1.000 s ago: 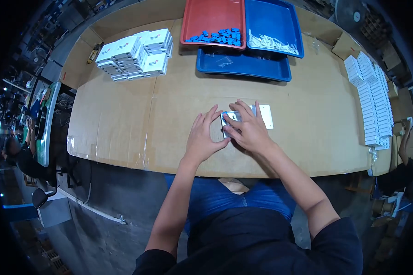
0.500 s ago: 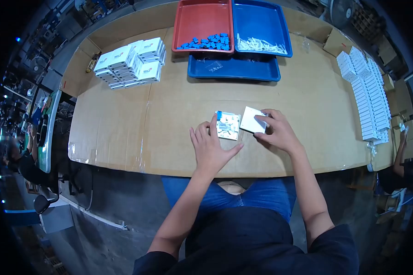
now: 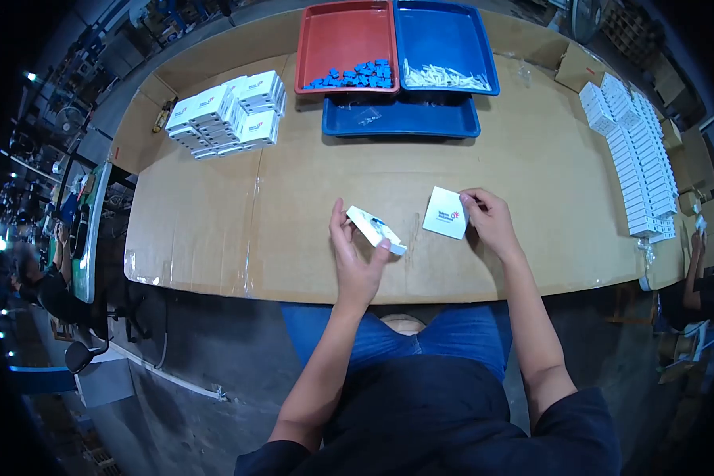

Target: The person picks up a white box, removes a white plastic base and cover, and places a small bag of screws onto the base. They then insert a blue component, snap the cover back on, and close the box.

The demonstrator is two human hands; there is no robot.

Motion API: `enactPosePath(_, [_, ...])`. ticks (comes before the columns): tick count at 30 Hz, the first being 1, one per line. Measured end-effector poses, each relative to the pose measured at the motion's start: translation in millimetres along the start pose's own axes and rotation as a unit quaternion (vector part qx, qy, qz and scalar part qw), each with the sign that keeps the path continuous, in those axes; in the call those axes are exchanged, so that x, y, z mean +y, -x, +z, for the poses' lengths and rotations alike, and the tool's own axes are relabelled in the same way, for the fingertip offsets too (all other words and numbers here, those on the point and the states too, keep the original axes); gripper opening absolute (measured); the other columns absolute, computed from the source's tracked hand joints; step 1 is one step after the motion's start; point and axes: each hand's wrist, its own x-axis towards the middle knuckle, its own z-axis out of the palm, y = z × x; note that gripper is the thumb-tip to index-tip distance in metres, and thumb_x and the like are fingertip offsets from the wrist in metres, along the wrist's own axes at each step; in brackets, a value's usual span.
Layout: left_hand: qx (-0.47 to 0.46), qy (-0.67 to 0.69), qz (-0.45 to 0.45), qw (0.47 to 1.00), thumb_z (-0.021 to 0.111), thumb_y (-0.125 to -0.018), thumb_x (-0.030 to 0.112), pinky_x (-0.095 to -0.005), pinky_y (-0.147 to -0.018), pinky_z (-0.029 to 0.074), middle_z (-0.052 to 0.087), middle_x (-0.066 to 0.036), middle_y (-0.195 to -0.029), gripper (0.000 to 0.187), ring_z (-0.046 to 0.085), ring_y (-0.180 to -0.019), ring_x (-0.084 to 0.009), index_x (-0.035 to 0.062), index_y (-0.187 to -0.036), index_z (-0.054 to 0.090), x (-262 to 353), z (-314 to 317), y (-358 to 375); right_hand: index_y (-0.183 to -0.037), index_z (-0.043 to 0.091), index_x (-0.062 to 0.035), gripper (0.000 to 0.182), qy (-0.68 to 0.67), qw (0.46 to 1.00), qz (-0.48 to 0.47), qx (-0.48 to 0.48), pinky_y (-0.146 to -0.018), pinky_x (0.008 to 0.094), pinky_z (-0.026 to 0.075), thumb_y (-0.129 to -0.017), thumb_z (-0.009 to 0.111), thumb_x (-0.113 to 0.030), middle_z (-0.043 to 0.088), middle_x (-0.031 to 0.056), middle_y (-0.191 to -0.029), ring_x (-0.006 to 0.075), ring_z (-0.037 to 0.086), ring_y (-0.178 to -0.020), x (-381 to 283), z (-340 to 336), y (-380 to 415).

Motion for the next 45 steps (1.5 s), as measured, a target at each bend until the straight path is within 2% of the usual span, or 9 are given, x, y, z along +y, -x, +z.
enactPosePath(2, [0.035, 0.289, -0.156, 0.944, 0.065, -0.099, 0.023, -0.0421, -0.112, 0.042, 0.047, -0.019, -0.141, 0.076, 0.051, -0.129, -0.0313, 0.0001, -0.16, 0.025, 7, 0, -1, -0.123, 0.071, -0.0012, 0.032, 0.067, 0.997, -0.041, 0.028, -0.088, 0.0345, 0.053, -0.098, 0.071, -0.022, 0.071, 0.016, -0.116, 0.0277, 0.067, -0.098, -5, 8, 6])
enactPosePath(3, [0.038, 0.323, -0.215, 0.921, 0.045, -0.109, 0.044, -0.0463, -0.113, 0.043, 0.054, -0.017, -0.141, 0.065, 0.056, -0.129, -0.0278, 0.0025, -0.158, 0.035, 3, 0, 5, -0.127, 0.07, -0.0028, 0.039, 0.155, 0.981, -0.11, 0.039, -0.095, 0.0369, 0.052, -0.095, 0.074, -0.025, 0.068, 0.0171, -0.124, 0.0311, 0.065, -0.109, -19, 13, 12])
enactPosePath(5, [0.043, 0.431, -0.272, 0.859, 0.041, -0.109, 0.051, -0.0461, -0.111, 0.044, 0.058, -0.017, -0.138, 0.066, 0.058, -0.126, -0.0285, 0.0032, -0.154, 0.041, 9, -3, 4, -0.135, 0.067, -0.0077, 0.059, 0.234, 0.961, -0.144, -0.02, -0.112, 0.0435, 0.046, -0.085, 0.082, -0.034, 0.057, 0.0176, -0.145, 0.0375, 0.052, -0.136, -37, 19, 24])
enactPosePath(6, [0.045, 0.532, -0.323, 0.781, 0.037, -0.109, 0.057, -0.046, -0.109, 0.046, 0.061, -0.017, -0.134, 0.068, 0.061, -0.123, -0.0292, 0.004, -0.151, 0.047, 14, -4, 3, -0.135, 0.067, -0.0077, 0.059, 0.233, 0.962, -0.141, -0.022, -0.112, 0.0435, 0.046, -0.085, 0.082, -0.034, 0.057, 0.0176, -0.145, 0.0375, 0.052, -0.136, -37, 23, 27])
enactPosePath(11, [-0.024, 0.595, -0.397, 0.699, 0.029, -0.107, 0.066, -0.0515, -0.102, 0.051, 0.061, -0.02, -0.137, 0.077, 0.062, -0.12, -0.0344, 0.0059, -0.149, 0.049, 30, -6, 5, -0.137, 0.067, -0.0096, 0.06, 0.242, 0.956, -0.158, -0.042, -0.112, 0.0422, 0.046, -0.082, 0.087, -0.023, 0.057, 0.0154, -0.148, 0.0347, 0.053, -0.136, -38, 24, 34])
enactPosePath(18, [-0.084, 0.608, -0.441, 0.655, 0.027, -0.107, 0.068, -0.0558, -0.104, 0.052, 0.06, -0.021, -0.137, 0.079, 0.063, -0.119, -0.0373, 0.0051, -0.15, 0.047, 52, -2, 4, -0.147, 0.057, -0.0021, 0.061, -0.3, 0.94, -0.043, -0.158, -0.116, 0.0407, 0.042, -0.094, 0.075, -0.027, 0.059, 0.0165, -0.148, 0.0263, 0.055, -0.137, -84, 23, 42])
enactPosePath(23, [-0.088, 0.607, -0.472, 0.634, 0.024, -0.107, 0.068, -0.0583, -0.107, 0.05, 0.06, -0.021, -0.137, 0.081, 0.062, -0.123, -0.0384, 0.0031, -0.149, 0.047, 62, 4, 10, -0.151, 0.052, -0.0004, 0.062, -0.318, 0.924, -0.081, -0.196, -0.115, 0.0398, 0.042, -0.103, 0.057, -0.04, 0.061, 0.0165, -0.144, 0.0254, 0.057, -0.133, -94, 34, 41])
enactPosePath(25, [-0.109, 0.612, -0.464, 0.631, 0.022, -0.108, 0.068, -0.06, -0.108, 0.049, 0.058, -0.022, -0.139, 0.08, 0.061, -0.125, -0.0384, 0.0047, -0.15, 0.046, 64, 5, 11, -0.151, 0.051, 0.0011, 0.083, -0.301, 0.926, -0.056, -0.221, -0.116, 0.0432, 0.04, -0.097, 0.054, -0.063, 0.061, 0.0188, -0.142, 0.0281, 0.058, -0.132, -94, 38, 38])
enactPosePath(45, [-0.103, 0.577, -0.497, 0.64, 0.016, -0.108, 0.068, -0.0584, -0.112, 0.044, 0.053, -0.014, -0.146, 0.074, 0.054, -0.136, -0.0314, 0.0145, -0.152, 0.042, 73, 8, 21, -0.141, 0.063, -0.0008, 0.046, -0.131, 0.943, -0.11, -0.285, -0.11, 0.0368, 0.044, -0.104, 0.064, -0.027, 0.063, 0.0125, -0.135, 0.0248, 0.059, -0.125, -98, 50, 60])
